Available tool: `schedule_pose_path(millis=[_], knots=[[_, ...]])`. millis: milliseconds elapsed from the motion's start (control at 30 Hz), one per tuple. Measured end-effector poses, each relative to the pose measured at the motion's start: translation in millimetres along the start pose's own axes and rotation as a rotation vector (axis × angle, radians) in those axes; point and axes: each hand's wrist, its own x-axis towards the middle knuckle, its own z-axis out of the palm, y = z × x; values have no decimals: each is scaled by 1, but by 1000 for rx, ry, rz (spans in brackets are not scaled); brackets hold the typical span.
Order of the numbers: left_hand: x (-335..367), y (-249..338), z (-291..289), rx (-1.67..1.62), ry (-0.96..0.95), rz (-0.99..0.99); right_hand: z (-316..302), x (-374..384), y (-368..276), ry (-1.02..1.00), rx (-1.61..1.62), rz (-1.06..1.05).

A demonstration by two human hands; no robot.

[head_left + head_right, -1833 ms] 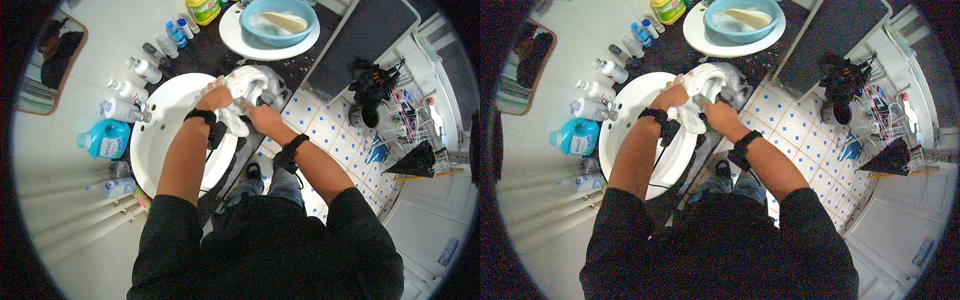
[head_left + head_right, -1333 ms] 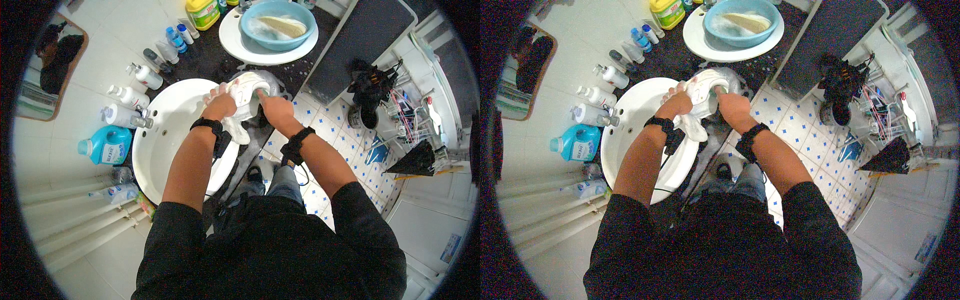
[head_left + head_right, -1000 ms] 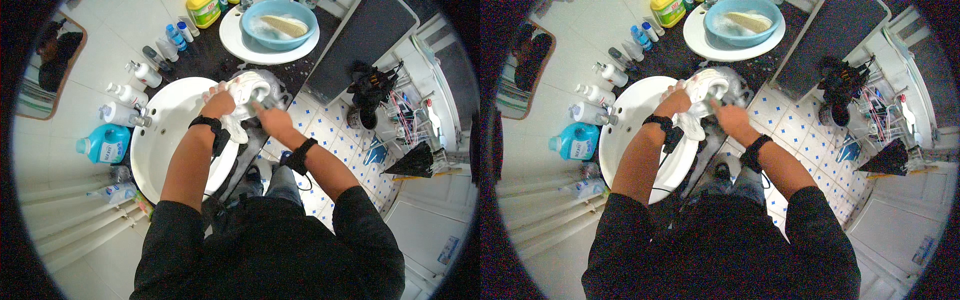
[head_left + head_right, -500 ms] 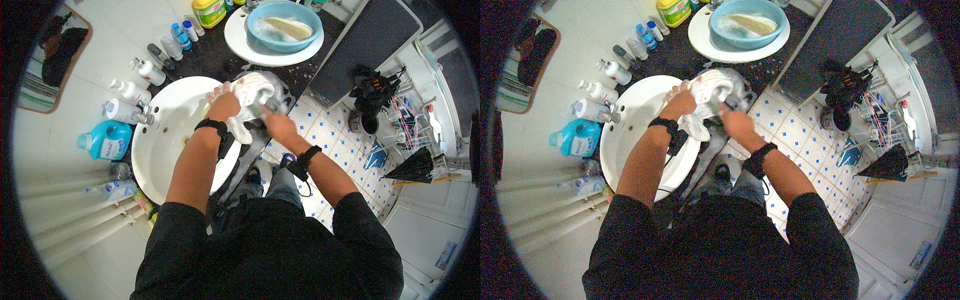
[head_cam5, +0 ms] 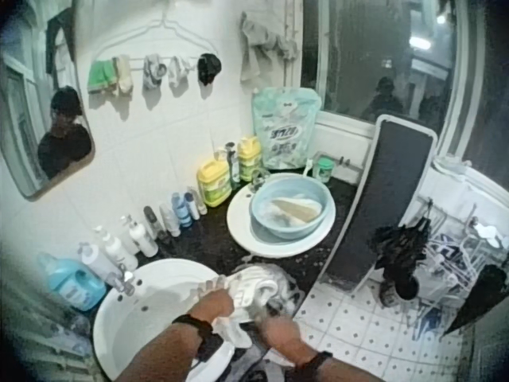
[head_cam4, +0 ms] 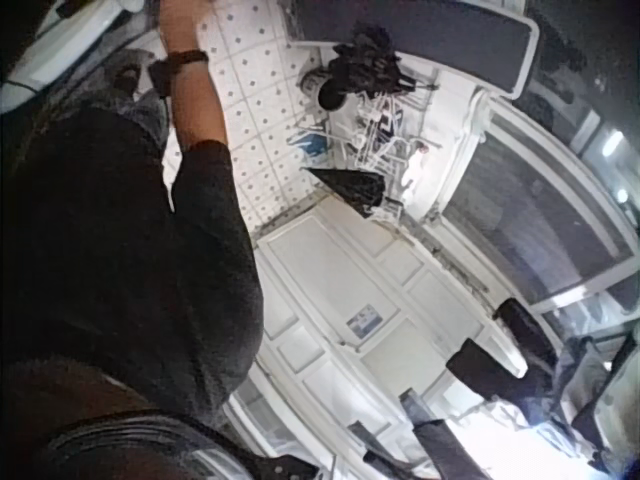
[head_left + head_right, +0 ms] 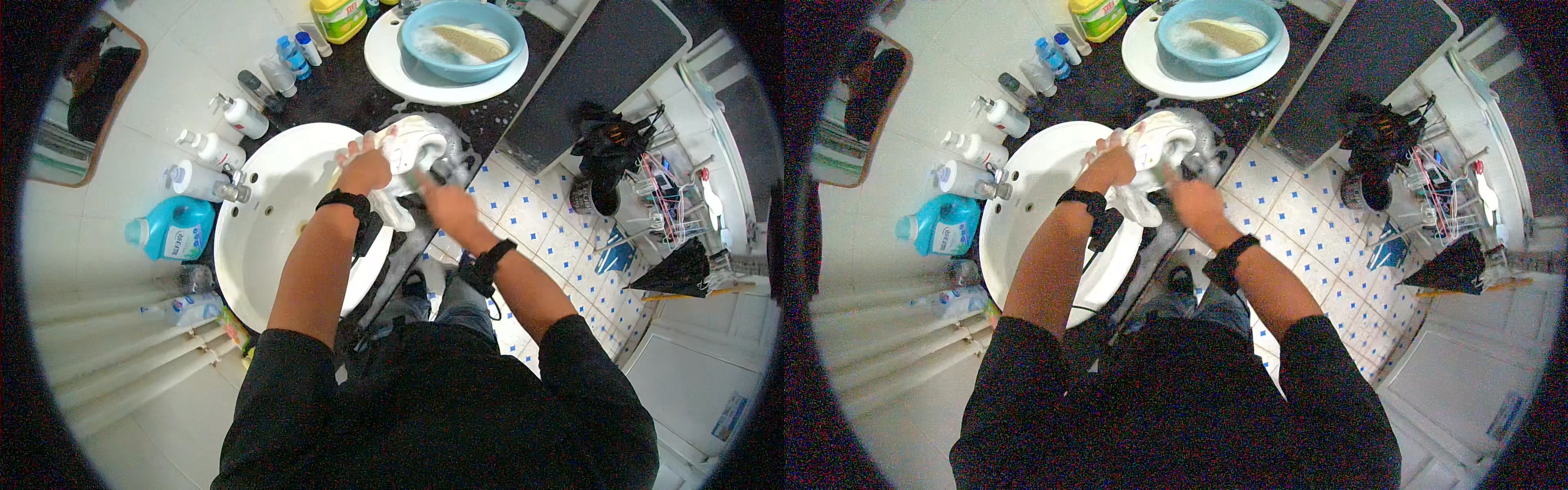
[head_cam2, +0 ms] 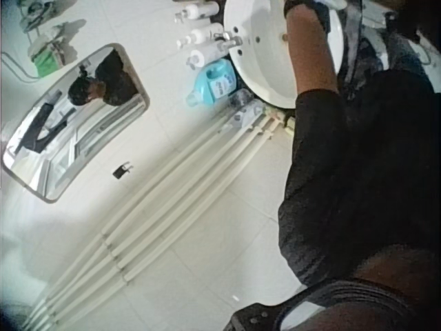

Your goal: The person cleans a white shoe over a sink using a brush and soapy water. They scrub the exterior of the shoe, rinse the brush, and then rinse the shoe under the faucet.

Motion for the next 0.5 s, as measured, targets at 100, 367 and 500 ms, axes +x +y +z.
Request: schedule_pose_path(millis=[100, 367, 500], knots=[[2, -5, -1, 32, -17, 22, 7, -6, -9, -56, 3, -122], [1, -2, -3, 14, -25, 5, 6, -10, -24, -153, 50, -89], [3, -1, -11, 23, -107, 51, -1, 15, 18, 15, -129, -68]])
